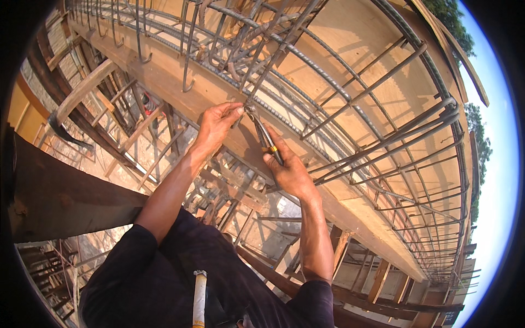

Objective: The person secures pieces of steel rebar together by hand and using pliers, wrapping thin wire around the intersections and twisting it tight.

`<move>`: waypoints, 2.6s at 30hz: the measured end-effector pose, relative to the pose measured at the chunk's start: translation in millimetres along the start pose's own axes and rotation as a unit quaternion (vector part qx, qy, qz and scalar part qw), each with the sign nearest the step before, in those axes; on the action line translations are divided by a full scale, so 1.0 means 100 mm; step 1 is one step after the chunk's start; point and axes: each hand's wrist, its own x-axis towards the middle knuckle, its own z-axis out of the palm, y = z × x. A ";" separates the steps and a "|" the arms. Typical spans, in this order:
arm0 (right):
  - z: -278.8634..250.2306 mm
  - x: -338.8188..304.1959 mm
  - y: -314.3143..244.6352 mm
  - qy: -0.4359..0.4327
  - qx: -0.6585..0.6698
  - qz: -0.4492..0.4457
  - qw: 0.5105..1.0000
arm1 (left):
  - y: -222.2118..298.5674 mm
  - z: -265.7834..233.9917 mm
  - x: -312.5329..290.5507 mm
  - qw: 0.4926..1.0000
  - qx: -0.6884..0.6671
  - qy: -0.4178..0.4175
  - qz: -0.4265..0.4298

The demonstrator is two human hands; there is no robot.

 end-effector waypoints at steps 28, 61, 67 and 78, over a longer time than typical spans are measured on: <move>-0.55 0.12 -0.27 -0.194 0.285 0.154 0.926 | -0.05 0.01 0.04 0.999 -0.028 -0.026 -0.012; 0.34 0.08 0.15 -0.040 0.308 0.067 0.948 | 0.21 0.53 -0.30 0.954 -0.113 -0.116 -0.251; 0.37 0.06 0.30 0.014 0.188 0.004 0.982 | 0.25 0.58 -0.31 0.957 -0.093 -0.116 -0.248; 1.00 -0.21 0.39 0.341 -0.277 -0.019 0.898 | 0.05 0.72 -0.30 0.983 -0.106 -0.042 -0.146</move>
